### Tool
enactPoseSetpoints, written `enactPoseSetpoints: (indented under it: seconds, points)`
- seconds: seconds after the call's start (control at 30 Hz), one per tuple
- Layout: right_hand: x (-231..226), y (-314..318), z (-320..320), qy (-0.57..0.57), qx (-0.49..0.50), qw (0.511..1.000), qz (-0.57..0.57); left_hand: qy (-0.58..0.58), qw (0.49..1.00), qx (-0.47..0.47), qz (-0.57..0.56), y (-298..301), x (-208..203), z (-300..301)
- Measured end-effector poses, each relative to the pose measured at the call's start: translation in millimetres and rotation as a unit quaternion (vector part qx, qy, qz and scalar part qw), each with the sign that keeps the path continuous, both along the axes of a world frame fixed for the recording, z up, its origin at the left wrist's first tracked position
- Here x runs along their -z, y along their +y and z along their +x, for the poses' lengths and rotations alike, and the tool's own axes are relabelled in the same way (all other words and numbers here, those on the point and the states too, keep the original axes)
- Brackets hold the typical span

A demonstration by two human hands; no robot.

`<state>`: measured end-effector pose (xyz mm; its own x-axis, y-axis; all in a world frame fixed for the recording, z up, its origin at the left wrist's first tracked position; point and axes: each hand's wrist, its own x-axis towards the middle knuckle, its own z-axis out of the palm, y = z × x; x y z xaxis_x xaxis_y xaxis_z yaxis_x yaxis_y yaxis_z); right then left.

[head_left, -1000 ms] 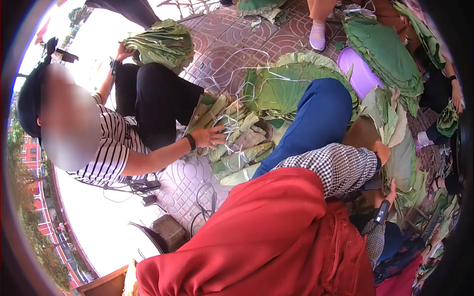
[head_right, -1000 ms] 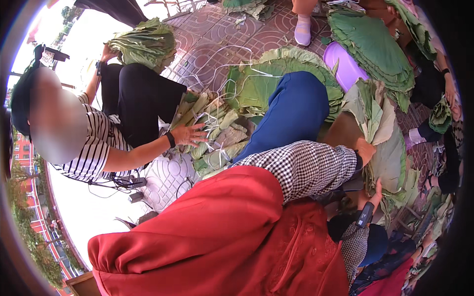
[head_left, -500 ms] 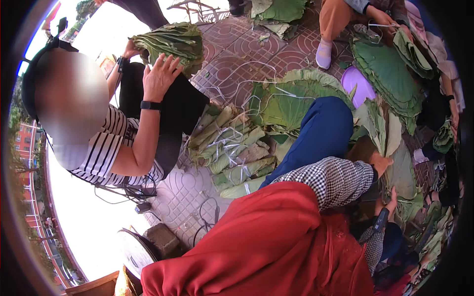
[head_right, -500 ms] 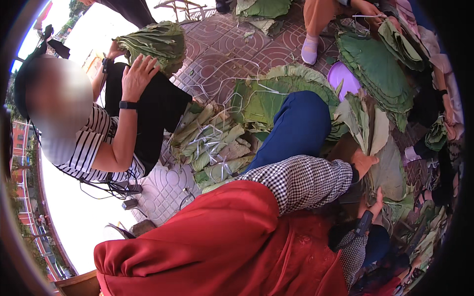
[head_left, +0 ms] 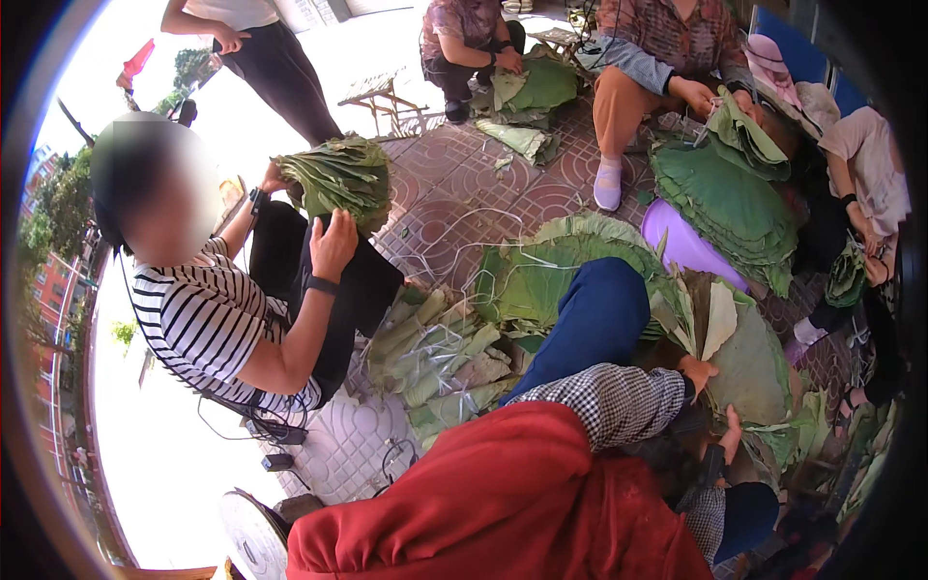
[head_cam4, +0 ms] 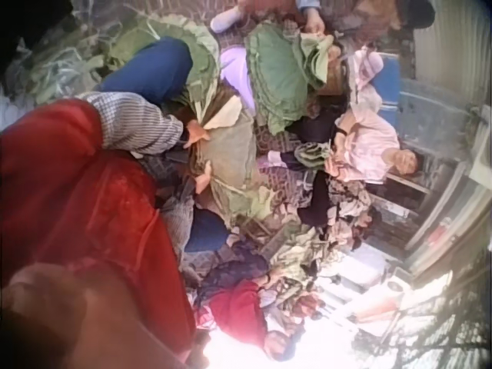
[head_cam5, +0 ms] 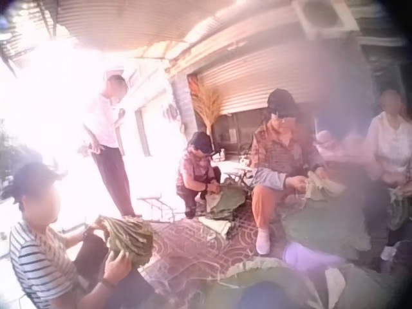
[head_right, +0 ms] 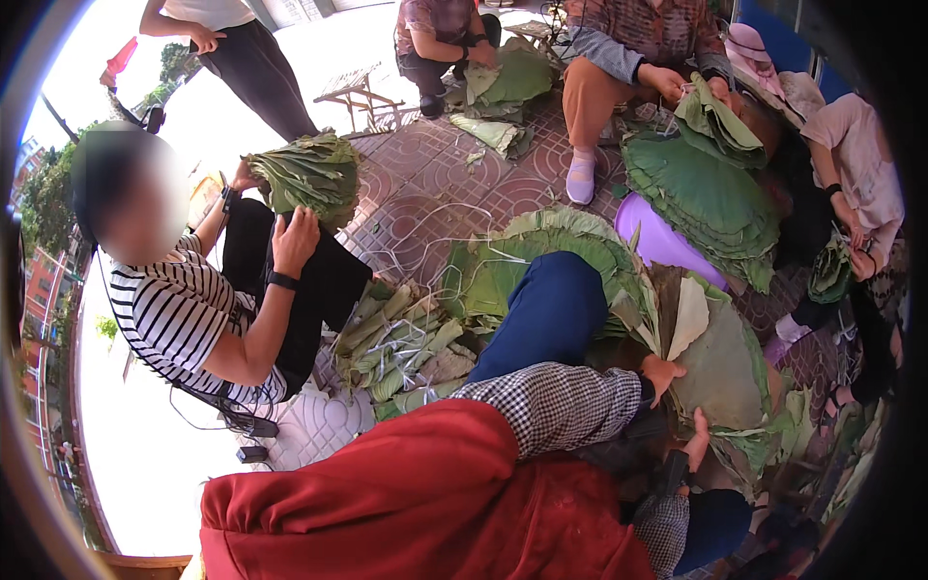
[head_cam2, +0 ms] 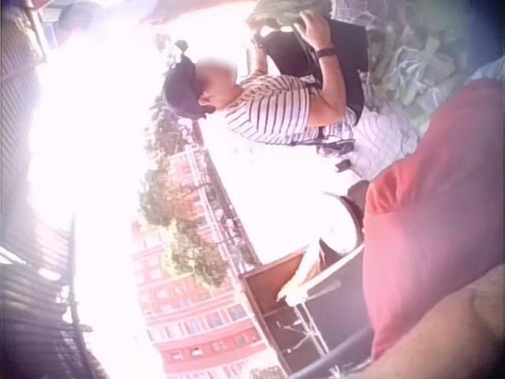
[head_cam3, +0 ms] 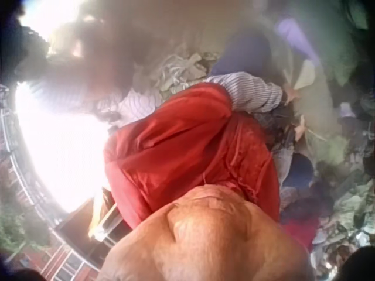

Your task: Stacking, folding, and tying large green lotus leaves into bundles.

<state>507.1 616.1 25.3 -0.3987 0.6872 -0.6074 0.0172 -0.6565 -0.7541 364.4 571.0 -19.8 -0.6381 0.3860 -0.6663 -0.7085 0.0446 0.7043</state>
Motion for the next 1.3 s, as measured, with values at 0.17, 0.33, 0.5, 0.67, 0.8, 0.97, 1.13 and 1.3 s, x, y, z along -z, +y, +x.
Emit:
enactPoseSetpoints:
  seconds: [0.17,0.33,0.5,0.67,0.8,0.97,1.13,1.3]
  points:
    - [-5,4,1,0.141,-0.027,0.988,-0.061,-0.006,0.99,-0.044,0.135,-1,-5,6]
    - [-21,0,-4,0.182,-0.046,0.982,0.003,-0.03,0.985,-0.036,0.168,-13,-42,-9]
    - [-35,-1,-9,0.307,-0.133,0.942,-0.03,-0.075,0.962,-0.057,0.256,-68,-101,-90]
    - [-34,-2,-14,0.236,-0.19,0.953,0.02,-0.012,0.881,-0.087,0.465,-188,-172,-184]
    - [-17,-6,-13,0.165,-0.188,0.968,0.011,0.077,0.878,-0.184,0.435,-293,-186,-226]
    - [-3,-8,-9,0.104,-0.225,0.968,0.033,0.064,0.864,-0.292,0.404,-383,-149,-249]
    - [3,-6,-8,0.082,-0.221,0.971,0.035,0.058,0.892,-0.332,0.301,-430,-96,-249]
    - [9,-5,-8,0.059,-0.221,0.973,0.04,0.019,0.897,-0.348,0.271,-446,-52,-254]
